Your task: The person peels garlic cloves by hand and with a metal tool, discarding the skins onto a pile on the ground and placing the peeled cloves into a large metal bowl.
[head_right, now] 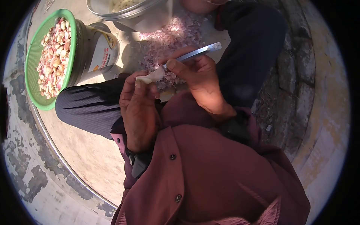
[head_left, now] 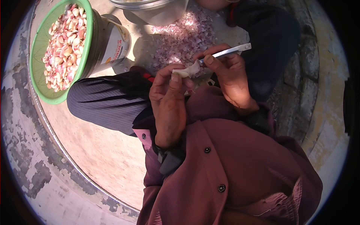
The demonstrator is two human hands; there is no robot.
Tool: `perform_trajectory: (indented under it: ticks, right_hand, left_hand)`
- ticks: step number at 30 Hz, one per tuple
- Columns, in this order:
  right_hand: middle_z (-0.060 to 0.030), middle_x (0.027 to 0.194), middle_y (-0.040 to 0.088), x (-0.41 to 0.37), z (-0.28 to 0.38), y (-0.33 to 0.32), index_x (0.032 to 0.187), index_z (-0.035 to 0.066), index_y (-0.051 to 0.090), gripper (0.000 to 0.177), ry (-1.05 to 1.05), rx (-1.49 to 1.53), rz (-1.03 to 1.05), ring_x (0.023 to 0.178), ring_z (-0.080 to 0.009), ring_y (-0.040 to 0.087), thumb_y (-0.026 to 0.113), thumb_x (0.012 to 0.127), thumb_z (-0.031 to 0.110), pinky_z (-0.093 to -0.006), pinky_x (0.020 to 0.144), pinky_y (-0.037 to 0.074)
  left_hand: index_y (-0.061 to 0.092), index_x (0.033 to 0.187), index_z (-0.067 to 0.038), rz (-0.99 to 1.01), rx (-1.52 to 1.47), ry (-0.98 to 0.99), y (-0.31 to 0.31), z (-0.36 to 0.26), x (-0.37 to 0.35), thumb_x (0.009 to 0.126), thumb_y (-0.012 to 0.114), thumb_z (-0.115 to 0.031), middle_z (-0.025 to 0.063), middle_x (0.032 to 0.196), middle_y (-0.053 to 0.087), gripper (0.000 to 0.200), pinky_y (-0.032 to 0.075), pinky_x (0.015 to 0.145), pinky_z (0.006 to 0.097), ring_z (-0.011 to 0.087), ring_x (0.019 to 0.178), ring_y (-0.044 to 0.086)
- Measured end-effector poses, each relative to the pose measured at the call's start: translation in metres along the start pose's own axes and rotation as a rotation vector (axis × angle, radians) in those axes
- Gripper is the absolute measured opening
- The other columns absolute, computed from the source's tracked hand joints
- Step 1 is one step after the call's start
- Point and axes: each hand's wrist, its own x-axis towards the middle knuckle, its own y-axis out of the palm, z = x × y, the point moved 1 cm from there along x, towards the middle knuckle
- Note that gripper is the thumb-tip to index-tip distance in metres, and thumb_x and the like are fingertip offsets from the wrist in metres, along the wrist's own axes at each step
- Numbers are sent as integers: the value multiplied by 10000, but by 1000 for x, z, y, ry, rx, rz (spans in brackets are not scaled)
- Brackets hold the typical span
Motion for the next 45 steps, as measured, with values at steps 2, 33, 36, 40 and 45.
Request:
perform_trajectory:
  ticks: [2, 33, 36, 40, 45]
  right_hand:
    - [-136, 1106, 639, 1, 8, 7, 1050, 40, 589, 143, 0, -32, -31, 993, -151, 602, 602, 922, 102, -295, 897, 469]
    - [-82, 945, 669, -5, -1, 12, 989, -2, 615, 114, 58, 17, 69, 862, -123, 633, 630, 907, 75, -255, 786, 513]
    - [-93, 957, 671, -3, -5, 16, 1002, -6, 600, 134, -26, 56, 87, 890, -137, 638, 634, 906, 82, -259, 798, 514]
    - [-112, 982, 662, -2, -6, 11, 1011, 23, 563, 142, 96, 94, 86, 906, -141, 613, 634, 890, 45, -286, 818, 491]
    - [-144, 942, 660, -4, 10, 13, 941, 41, 551, 189, 327, 256, 376, 854, -177, 616, 679, 873, 161, -304, 757, 482]
  left_hand:
    - [558, 1147, -16, -78, -18, -57, 4, 1, 0, 943, 571, -99, 70, 944, 633, 221, 482, 716, 239, 102, 776, 579]
    - [555, 1179, -6, 39, 857, 230, 0, 9, 2, 977, 504, -111, 45, 998, 492, 234, 394, 660, 208, 83, 818, 495]
    - [562, 1153, -2, -11, 744, 25, 1, 8, 2, 994, 474, -138, 33, 959, 493, 227, 381, 636, 222, 82, 774, 466]
    - [590, 1090, -9, -102, 597, -55, 2, 10, 8, 1014, 444, -227, -14, 799, 484, 273, 331, 567, 203, 46, 654, 399]
    - [613, 1025, -3, -314, 315, -124, 6, 4, 20, 1017, 442, -274, -41, 715, 465, 320, 294, 524, 179, 17, 597, 365]
